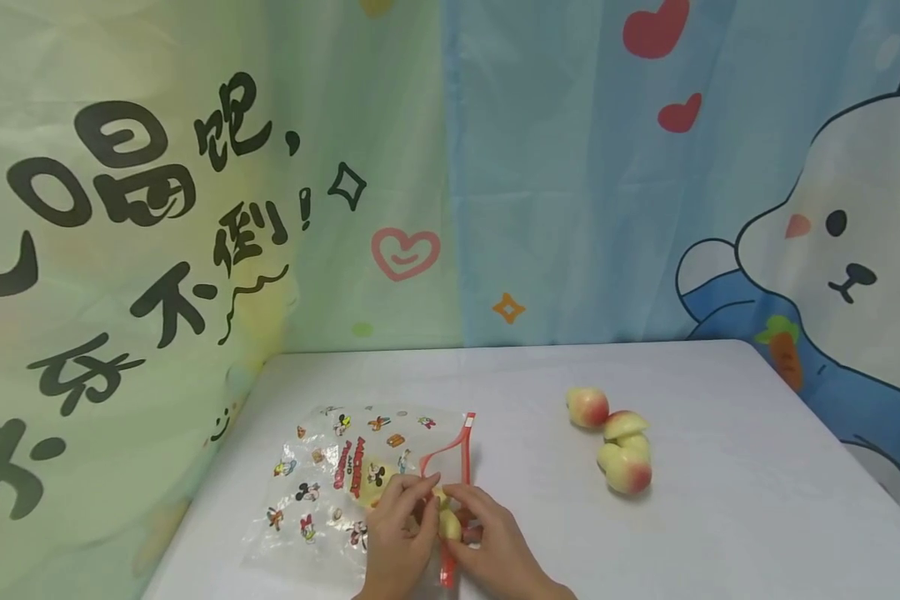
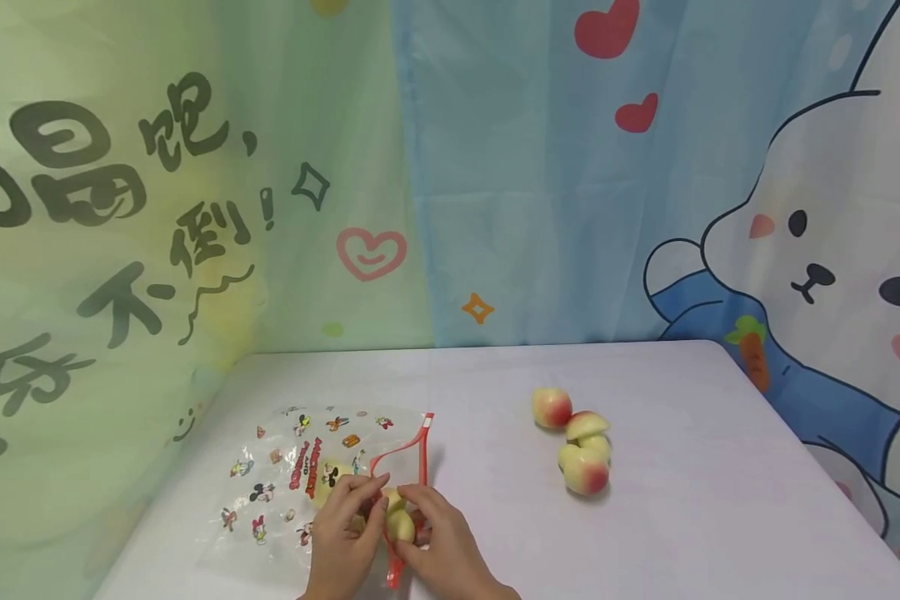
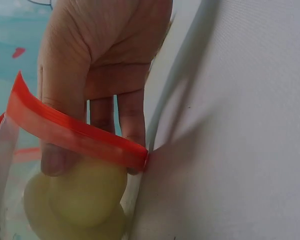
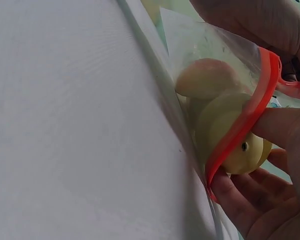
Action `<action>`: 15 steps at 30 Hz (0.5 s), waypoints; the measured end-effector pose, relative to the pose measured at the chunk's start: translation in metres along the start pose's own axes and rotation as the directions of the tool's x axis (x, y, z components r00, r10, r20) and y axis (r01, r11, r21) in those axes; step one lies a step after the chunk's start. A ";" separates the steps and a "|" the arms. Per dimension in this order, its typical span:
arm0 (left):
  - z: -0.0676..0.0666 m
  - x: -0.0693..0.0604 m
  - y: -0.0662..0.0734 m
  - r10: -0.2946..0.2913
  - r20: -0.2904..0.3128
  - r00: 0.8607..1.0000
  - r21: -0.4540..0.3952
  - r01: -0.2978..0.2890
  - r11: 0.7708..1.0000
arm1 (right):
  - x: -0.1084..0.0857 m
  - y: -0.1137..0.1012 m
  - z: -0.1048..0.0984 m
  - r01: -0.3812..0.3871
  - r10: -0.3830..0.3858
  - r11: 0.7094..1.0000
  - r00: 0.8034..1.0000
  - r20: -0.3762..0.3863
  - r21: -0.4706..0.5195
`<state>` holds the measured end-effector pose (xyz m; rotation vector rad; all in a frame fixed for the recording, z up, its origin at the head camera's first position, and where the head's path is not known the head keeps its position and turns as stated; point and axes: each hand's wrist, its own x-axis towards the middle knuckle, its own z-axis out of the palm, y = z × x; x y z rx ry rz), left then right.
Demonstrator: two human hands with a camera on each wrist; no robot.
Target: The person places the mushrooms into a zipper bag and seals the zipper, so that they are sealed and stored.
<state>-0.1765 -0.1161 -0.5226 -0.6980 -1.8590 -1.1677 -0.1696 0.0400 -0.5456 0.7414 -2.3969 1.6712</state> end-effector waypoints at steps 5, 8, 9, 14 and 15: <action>-0.001 0.002 0.000 -0.010 0.003 1.000 0.001 0.010 1.000 | 0.001 0.002 0.000 -0.001 0.000 0.999 1.000 0.026 0.046; -0.002 0.002 0.001 -0.026 0.013 1.000 0.009 0.025 1.000 | 0.002 0.000 0.000 -0.025 0.019 0.996 0.997 0.070 0.083; -0.003 0.001 0.001 -0.032 0.016 0.999 0.012 0.031 0.999 | 0.002 0.000 0.000 -0.033 0.025 0.995 0.996 0.085 0.091; -0.003 0.000 0.001 -0.046 0.019 0.999 0.023 0.046 0.999 | 0.001 -0.001 -0.001 -0.036 0.028 0.996 0.995 0.097 0.083; -0.003 -0.001 0.001 -0.051 0.019 0.999 0.027 0.050 0.998 | 0.001 -0.001 -0.001 -0.040 0.034 0.997 0.996 0.082 0.073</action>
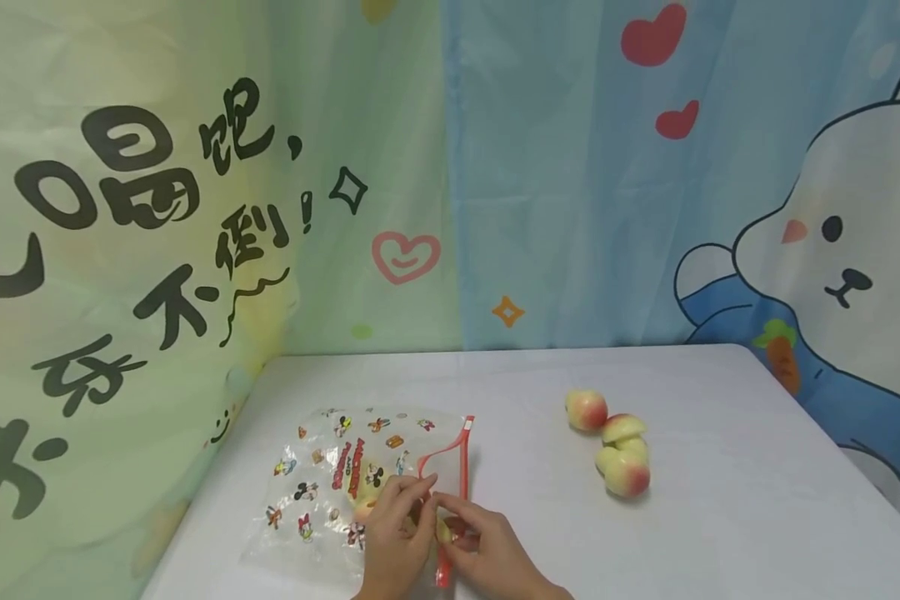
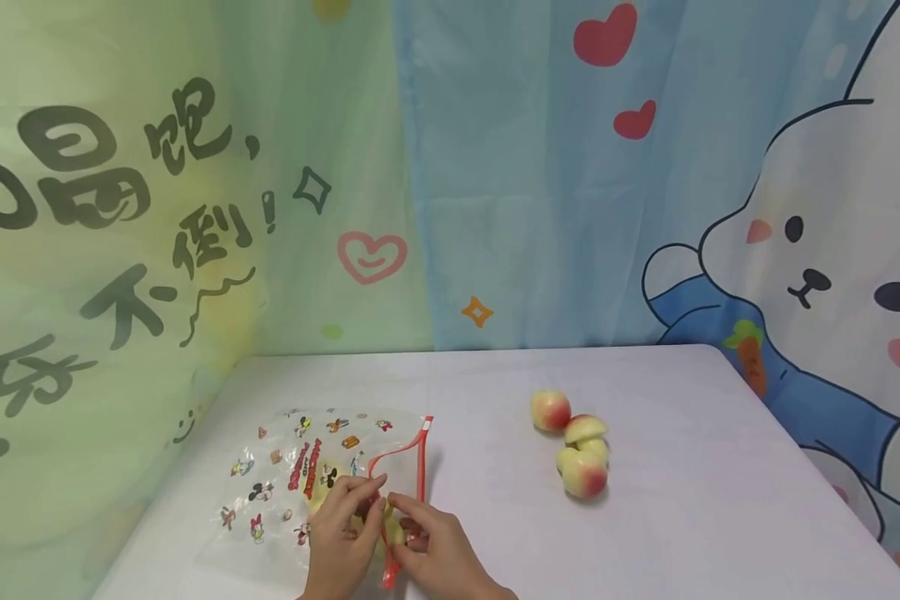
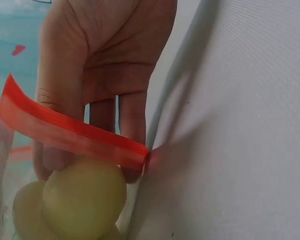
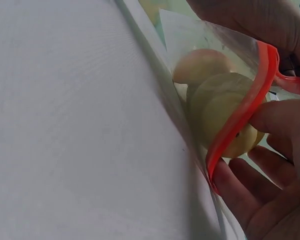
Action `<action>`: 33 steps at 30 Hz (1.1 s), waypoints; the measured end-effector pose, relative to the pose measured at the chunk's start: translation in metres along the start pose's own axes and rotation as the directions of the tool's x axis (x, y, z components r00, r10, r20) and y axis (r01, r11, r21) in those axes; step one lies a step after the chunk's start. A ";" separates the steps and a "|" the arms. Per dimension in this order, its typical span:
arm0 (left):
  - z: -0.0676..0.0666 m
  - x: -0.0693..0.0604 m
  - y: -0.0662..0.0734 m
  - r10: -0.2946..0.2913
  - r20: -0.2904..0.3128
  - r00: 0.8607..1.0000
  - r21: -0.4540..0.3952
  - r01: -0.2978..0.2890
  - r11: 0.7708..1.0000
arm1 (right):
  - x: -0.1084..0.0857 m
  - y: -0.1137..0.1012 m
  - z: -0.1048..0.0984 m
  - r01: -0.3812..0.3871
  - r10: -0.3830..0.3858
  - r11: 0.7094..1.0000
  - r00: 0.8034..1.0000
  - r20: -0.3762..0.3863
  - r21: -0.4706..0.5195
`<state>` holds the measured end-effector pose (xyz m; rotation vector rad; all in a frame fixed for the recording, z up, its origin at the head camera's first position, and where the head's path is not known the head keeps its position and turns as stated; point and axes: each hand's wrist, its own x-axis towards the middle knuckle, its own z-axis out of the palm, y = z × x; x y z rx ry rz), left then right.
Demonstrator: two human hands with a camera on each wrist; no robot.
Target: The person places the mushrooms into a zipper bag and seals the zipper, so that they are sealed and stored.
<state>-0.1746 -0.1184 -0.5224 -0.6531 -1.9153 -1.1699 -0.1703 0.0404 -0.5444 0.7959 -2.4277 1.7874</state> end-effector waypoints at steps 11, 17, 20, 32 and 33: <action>0.000 -0.002 -0.001 -0.057 -0.007 0.998 0.016 0.057 0.998 | 0.006 0.001 -0.022 -0.076 0.048 0.994 0.953 -0.300 -0.081; 0.000 -0.002 0.003 -0.124 -0.002 0.992 0.048 0.124 0.991 | 0.004 0.006 -0.056 -0.053 -0.053 0.979 0.866 -0.497 -0.197; 0.000 -0.002 0.005 -0.148 -0.002 0.989 0.070 0.147 0.987 | 0.001 0.012 -0.075 -0.017 -0.156 0.960 0.794 -0.588 -0.278; -0.001 -0.001 0.000 -0.109 -0.015 0.994 0.037 0.110 0.993 | -0.010 0.015 -0.128 -0.058 -0.302 0.915 0.557 -0.774 -0.399; -0.001 -0.001 0.000 -0.107 -0.015 0.994 0.036 0.108 0.994 | -0.011 0.015 -0.131 -0.069 -0.301 0.914 0.543 -0.784 -0.399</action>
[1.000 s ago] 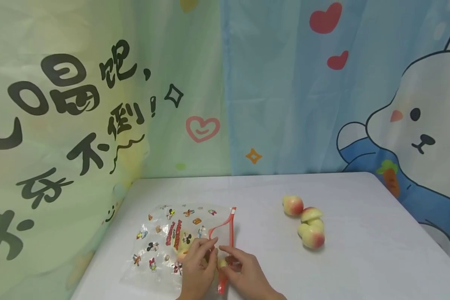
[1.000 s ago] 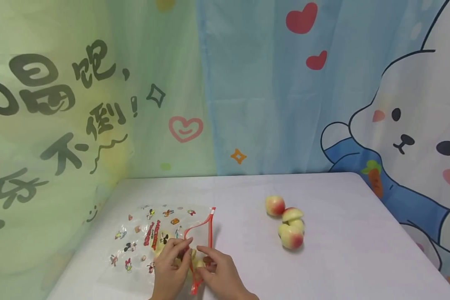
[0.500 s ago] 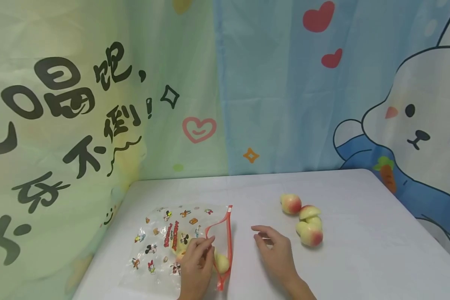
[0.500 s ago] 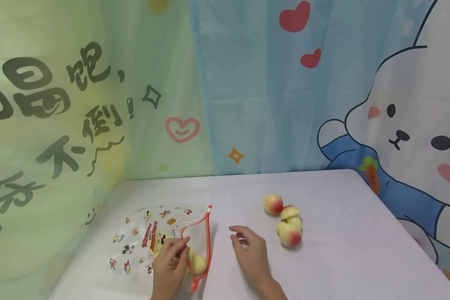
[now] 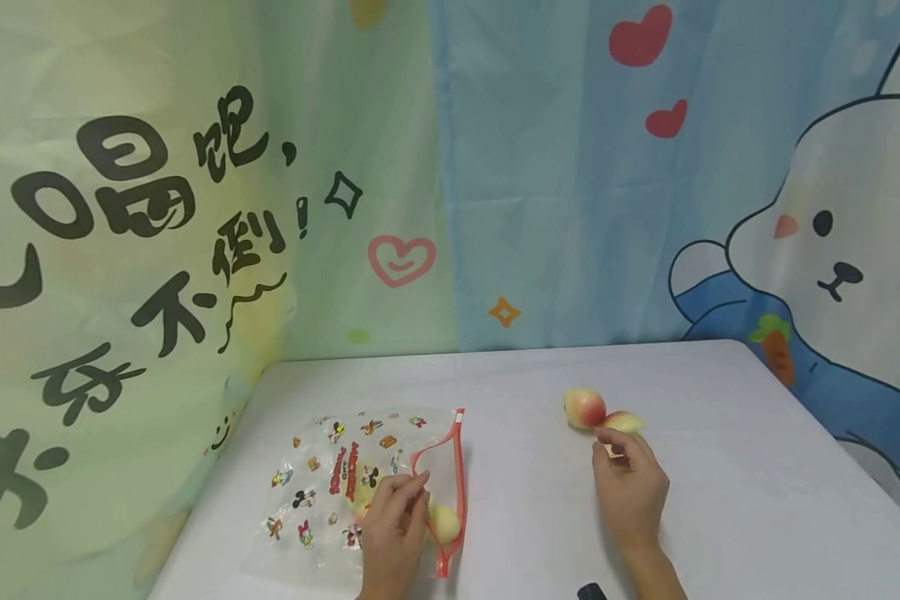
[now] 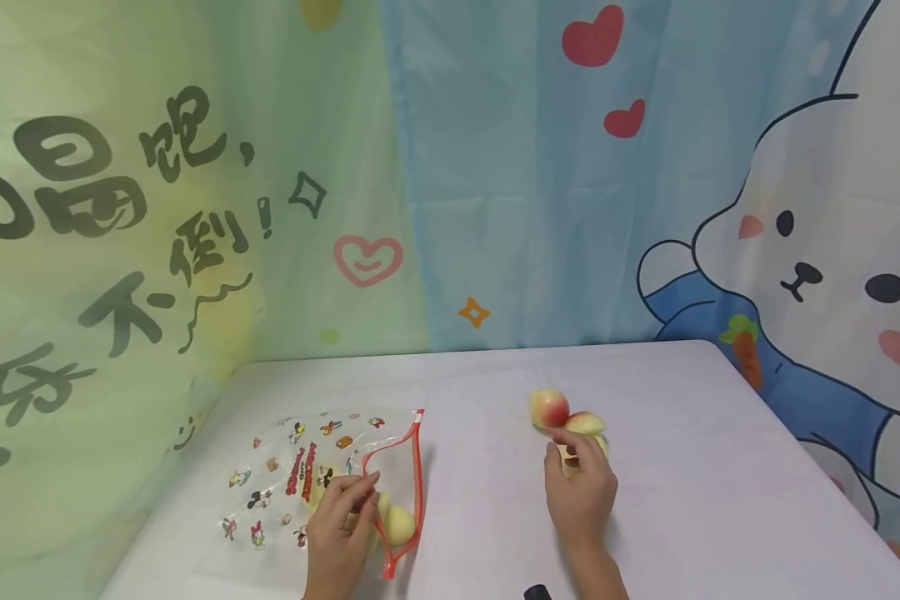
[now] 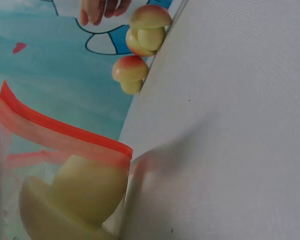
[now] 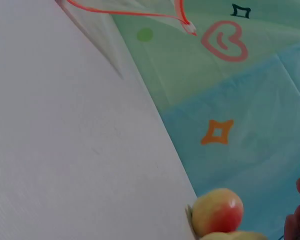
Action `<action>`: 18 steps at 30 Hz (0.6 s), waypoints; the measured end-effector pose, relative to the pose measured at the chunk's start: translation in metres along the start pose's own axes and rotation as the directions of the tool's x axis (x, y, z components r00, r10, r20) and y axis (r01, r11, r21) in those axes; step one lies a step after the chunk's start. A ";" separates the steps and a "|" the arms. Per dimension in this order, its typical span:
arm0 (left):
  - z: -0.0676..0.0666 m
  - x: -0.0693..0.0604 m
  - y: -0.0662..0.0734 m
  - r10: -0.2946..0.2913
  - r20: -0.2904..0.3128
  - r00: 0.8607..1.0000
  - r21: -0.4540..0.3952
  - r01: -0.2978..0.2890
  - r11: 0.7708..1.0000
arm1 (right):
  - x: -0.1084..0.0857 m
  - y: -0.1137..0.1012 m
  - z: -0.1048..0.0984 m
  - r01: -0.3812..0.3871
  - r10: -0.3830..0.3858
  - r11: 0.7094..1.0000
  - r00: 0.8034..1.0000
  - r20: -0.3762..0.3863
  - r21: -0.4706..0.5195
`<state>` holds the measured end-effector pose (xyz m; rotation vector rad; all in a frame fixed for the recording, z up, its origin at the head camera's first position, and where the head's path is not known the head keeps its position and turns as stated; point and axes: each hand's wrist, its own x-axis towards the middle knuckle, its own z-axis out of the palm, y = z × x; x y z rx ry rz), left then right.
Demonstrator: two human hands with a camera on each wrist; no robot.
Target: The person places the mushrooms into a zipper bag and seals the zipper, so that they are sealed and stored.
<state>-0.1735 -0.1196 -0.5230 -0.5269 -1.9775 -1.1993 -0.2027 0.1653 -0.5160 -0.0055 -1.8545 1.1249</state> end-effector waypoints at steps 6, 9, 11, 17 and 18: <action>0.000 0.001 0.002 -0.010 0.004 1.000 -0.003 0.010 1.000 | 0.010 0.009 -0.014 -0.066 0.062 0.995 0.997 -0.054 -0.069; 0.000 0.001 0.003 -0.014 0.002 1.000 -0.001 0.014 1.000 | 0.014 0.016 -0.022 -0.115 0.108 0.986 0.992 -0.062 -0.121; 0.000 0.001 0.004 -0.022 0.003 1.000 0.002 0.022 1.000 | 0.015 0.021 -0.026 -0.162 0.156 0.973 0.986 -0.051 -0.166; -0.001 0.000 0.005 -0.071 0.023 0.997 0.038 0.070 0.997 | 0.011 0.025 -0.030 -0.329 0.386 0.883 0.915 0.118 -0.336; -0.001 0.000 0.004 -0.069 0.023 0.997 0.037 0.068 0.997 | 0.010 0.024 -0.029 -0.336 0.406 0.872 0.902 0.143 -0.356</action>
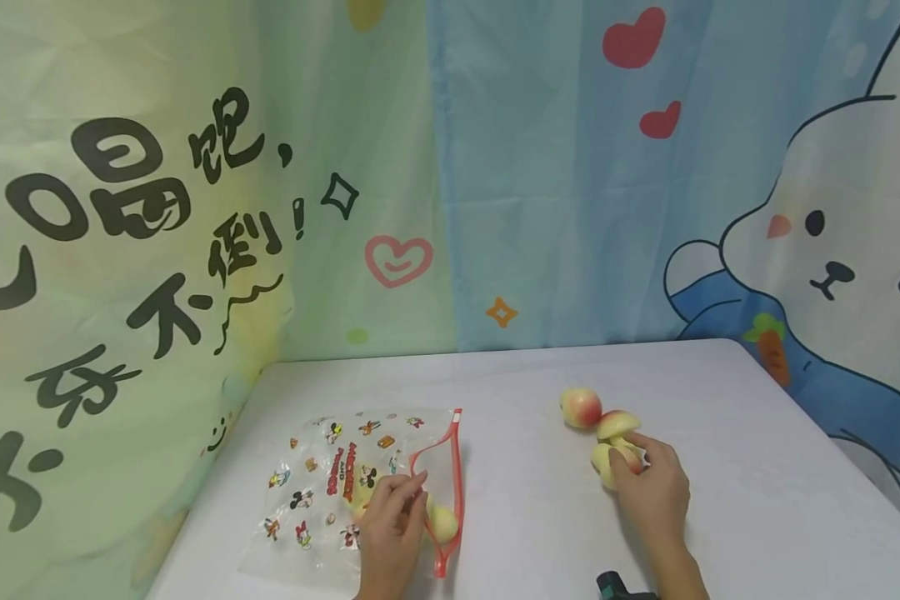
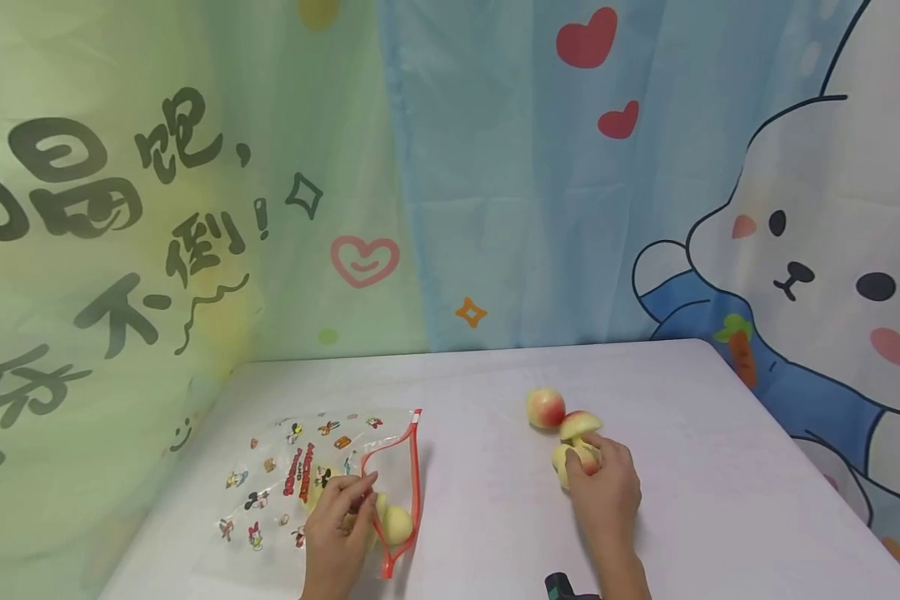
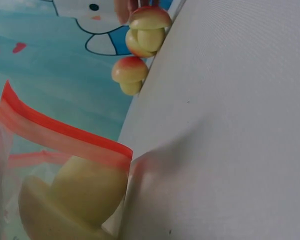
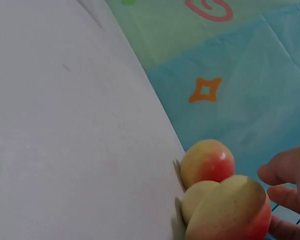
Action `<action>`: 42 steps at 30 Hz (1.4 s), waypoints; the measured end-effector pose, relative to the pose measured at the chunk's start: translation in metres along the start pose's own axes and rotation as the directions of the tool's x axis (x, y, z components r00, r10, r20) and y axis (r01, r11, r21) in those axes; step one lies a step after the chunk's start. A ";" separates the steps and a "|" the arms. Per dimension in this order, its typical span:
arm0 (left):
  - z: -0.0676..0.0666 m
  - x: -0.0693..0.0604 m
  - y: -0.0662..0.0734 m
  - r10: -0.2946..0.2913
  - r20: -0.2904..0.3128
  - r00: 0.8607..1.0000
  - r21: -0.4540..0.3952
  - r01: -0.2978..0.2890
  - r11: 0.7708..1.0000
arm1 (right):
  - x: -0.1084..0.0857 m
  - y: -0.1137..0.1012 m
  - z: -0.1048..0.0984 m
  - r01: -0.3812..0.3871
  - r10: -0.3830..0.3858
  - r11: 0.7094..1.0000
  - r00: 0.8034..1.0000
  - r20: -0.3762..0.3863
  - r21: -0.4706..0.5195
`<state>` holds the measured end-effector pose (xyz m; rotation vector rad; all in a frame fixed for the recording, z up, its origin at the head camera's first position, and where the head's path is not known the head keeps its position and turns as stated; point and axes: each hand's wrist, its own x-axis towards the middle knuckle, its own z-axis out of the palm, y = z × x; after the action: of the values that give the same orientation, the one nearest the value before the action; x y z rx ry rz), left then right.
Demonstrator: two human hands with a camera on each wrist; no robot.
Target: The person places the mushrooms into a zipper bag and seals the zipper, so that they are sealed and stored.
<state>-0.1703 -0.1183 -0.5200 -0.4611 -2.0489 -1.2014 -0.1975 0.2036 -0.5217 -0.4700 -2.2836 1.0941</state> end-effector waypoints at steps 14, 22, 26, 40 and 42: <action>0.001 -0.002 -0.004 0.050 -0.008 0.999 -0.042 -0.050 0.998 | -0.008 -0.011 0.006 0.001 0.017 0.994 0.986 0.163 -0.109; 0.001 -0.001 -0.004 0.059 -0.010 0.998 -0.052 -0.059 0.997 | -0.010 -0.016 0.006 0.042 -0.006 0.993 0.955 0.297 -0.114; 0.001 -0.001 -0.002 0.030 -0.005 1.000 -0.030 -0.030 0.999 | -0.011 -0.019 0.007 0.046 -0.002 0.994 0.922 0.386 -0.103; 0.000 0.000 0.000 0.028 -0.004 1.000 -0.016 -0.028 0.999 | -0.015 -0.021 0.015 0.109 -0.072 0.992 0.910 0.408 -0.069; 0.000 0.000 -0.001 0.027 -0.004 1.000 -0.019 -0.027 0.999 | -0.015 -0.022 0.015 0.120 -0.082 0.990 0.911 0.404 -0.072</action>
<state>-0.1705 -0.1184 -0.5208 -0.4938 -2.0234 -1.2057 -0.1967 0.1735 -0.5168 -0.1675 -2.6917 1.1134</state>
